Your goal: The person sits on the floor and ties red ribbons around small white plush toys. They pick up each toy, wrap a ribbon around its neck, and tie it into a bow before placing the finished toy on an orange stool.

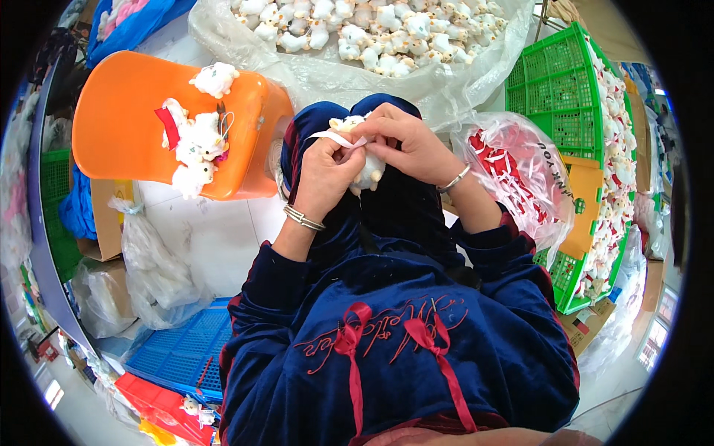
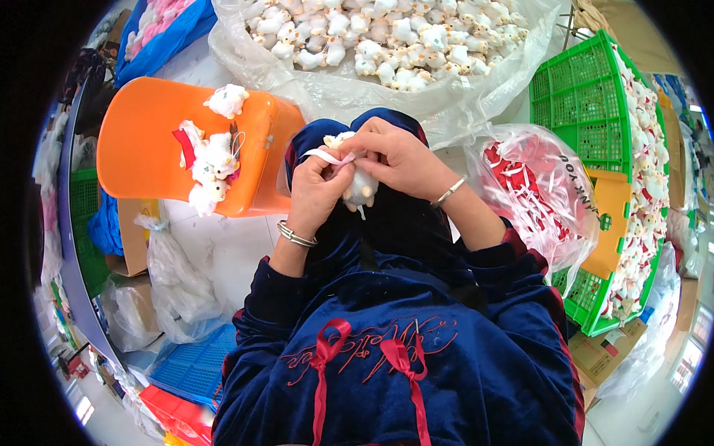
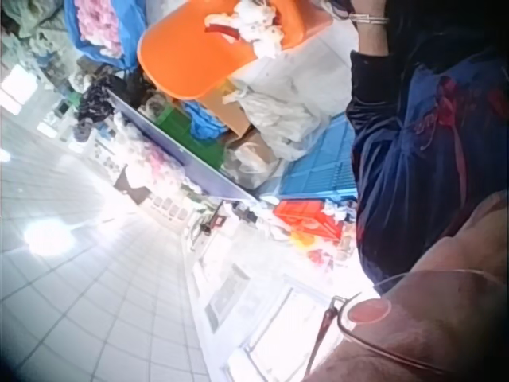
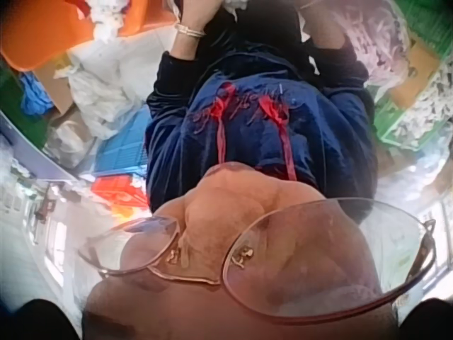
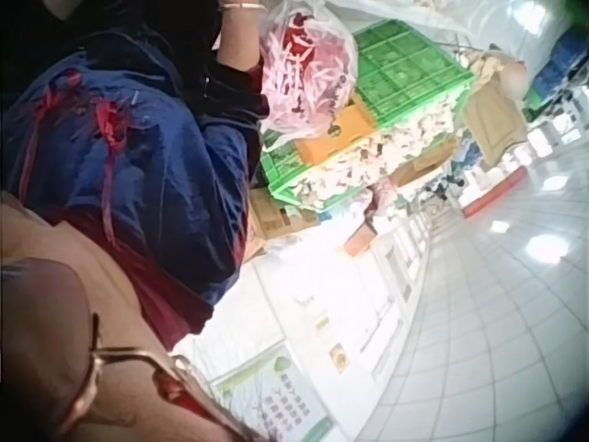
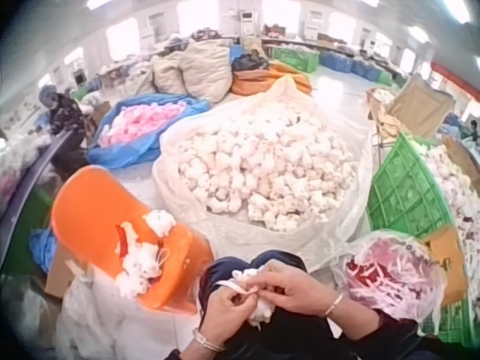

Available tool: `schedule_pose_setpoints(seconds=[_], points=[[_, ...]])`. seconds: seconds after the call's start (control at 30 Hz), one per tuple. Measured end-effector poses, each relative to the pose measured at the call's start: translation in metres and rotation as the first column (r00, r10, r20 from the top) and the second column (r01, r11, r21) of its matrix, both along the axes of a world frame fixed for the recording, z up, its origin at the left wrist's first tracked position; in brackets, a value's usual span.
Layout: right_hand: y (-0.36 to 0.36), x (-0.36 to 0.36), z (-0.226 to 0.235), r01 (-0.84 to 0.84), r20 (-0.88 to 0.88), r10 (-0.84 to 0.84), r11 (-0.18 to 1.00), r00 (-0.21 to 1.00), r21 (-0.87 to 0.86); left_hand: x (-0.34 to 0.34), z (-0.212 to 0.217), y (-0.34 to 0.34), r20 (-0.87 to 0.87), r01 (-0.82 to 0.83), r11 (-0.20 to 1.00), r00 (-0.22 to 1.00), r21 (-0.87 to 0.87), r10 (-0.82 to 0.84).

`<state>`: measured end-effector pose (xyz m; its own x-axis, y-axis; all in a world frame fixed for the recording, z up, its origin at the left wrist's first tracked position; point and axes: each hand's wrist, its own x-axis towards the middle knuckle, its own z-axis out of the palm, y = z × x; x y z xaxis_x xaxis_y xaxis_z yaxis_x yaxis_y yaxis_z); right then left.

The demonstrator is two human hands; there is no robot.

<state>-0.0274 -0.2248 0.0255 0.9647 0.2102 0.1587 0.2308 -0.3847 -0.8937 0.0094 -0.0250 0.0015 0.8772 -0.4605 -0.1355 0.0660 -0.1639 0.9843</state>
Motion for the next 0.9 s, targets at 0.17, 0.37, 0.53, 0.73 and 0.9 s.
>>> schedule_pose_setpoints(seconds=[0.17, 0.37, 0.53, 0.73, 0.9], points=[[0.01, 0.004, -0.001, 0.098, 0.044, -0.097, 0.995, 0.994, -0.025, -0.001, -0.002, -0.001, -0.061, -0.044, 0.998, 0.997, -0.048, 0.041], [0.017, 0.0, -0.017, 0.403, -0.303, -0.329, 0.887, 0.894, 0.225, -0.006, -0.005, 0.001, 0.018, -0.024, 1.0, 1.0, -0.018, 0.024], [0.011, 0.004, -0.002, 0.545, -0.618, -0.189, 0.703, 0.763, 0.457, -0.007, 0.001, 0.002, 0.433, -0.006, 0.998, 0.901, 0.06, -0.021], [0.005, 0.004, 0.009, 0.514, -0.664, 0.085, 0.563, 0.743, 0.647, -0.008, -0.003, 0.002, 0.619, 0.037, 0.999, 0.784, 0.029, -0.047], [0.009, 0.001, 0.016, 0.423, -0.577, 0.149, 0.54, 0.803, 0.728, -0.011, 0.0, -0.004, 0.613, -0.018, 1.0, 0.79, 0.012, 0.007]])
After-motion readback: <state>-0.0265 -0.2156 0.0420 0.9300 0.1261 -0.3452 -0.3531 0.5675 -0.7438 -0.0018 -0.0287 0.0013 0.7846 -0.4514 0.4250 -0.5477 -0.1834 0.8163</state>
